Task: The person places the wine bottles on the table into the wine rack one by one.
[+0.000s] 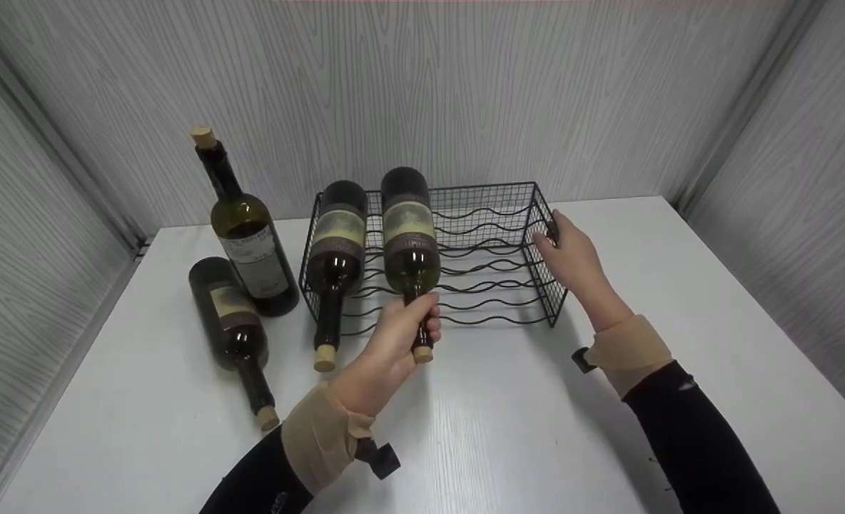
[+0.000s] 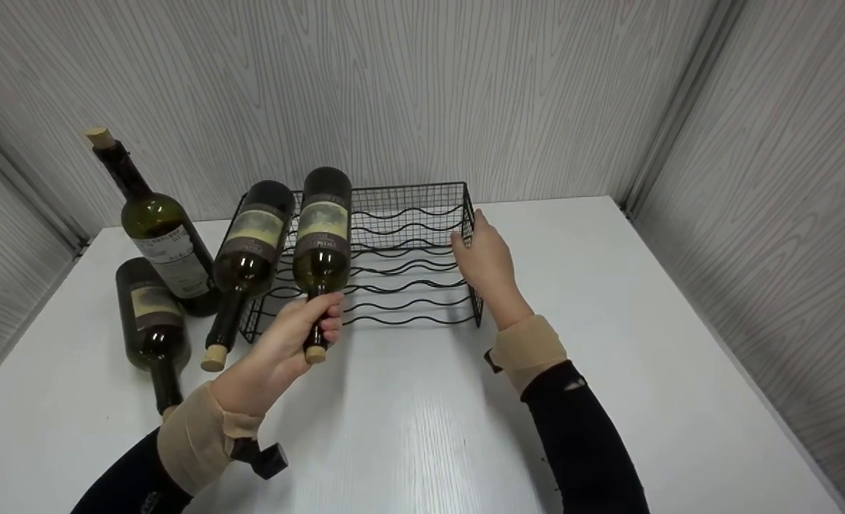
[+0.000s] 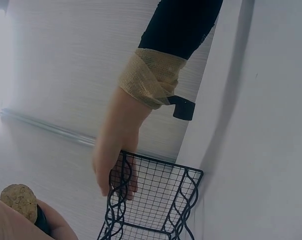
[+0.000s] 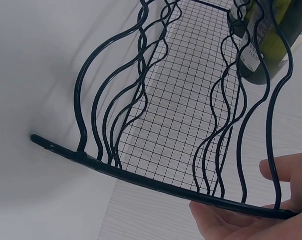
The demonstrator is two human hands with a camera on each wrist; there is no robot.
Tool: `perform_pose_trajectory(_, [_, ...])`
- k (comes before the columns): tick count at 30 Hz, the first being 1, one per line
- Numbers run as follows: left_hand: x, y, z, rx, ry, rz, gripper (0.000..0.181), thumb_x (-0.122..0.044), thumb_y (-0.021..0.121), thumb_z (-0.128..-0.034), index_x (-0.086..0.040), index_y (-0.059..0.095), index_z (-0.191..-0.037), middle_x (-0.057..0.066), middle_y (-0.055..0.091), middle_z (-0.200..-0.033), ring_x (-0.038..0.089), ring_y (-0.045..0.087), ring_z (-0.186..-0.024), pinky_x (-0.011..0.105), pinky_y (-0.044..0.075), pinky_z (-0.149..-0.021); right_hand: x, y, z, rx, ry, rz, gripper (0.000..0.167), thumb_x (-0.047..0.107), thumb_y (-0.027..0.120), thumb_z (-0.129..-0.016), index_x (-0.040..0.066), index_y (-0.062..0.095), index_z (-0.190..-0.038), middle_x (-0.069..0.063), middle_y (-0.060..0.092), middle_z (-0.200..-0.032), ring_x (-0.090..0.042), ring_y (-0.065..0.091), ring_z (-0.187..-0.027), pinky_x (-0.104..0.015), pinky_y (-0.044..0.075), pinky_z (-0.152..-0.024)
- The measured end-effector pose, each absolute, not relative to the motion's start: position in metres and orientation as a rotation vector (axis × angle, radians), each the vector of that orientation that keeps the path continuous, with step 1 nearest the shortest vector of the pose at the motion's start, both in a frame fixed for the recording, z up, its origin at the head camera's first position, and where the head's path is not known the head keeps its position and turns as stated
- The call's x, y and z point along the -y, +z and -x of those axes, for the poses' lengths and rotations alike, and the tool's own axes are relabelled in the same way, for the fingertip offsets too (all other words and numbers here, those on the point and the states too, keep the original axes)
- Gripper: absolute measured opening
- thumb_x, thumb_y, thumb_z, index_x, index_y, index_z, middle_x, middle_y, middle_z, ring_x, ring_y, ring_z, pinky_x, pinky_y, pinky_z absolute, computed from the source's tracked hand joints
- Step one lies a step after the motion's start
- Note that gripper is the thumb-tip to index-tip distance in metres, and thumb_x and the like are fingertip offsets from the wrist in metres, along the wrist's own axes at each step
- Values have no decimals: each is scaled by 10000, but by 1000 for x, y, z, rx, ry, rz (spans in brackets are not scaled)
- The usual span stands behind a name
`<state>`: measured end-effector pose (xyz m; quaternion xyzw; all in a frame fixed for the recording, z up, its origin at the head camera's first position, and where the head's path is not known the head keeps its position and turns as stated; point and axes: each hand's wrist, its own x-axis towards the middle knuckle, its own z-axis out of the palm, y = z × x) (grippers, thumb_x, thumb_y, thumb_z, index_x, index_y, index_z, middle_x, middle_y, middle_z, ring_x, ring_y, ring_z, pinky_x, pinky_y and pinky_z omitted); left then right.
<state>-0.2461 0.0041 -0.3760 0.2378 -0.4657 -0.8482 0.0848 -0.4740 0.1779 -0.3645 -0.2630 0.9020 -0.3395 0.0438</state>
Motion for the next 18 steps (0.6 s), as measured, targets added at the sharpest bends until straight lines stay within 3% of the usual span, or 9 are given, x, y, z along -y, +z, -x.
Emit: perform_pose_trajectory(18, [4, -368, 244, 1178, -2644, -740, 190, -74, 573, -1077, -14, 446, -1205, 7, 567, -757, 43, 509, -582, 115, 472, -516, -178, -365, 474, -2750, -1019, 824, 715, 304, 446, -1142, -69, 135, -1666, -320, 388, -1648, -448, 399, -1545, -535, 346, -1300])
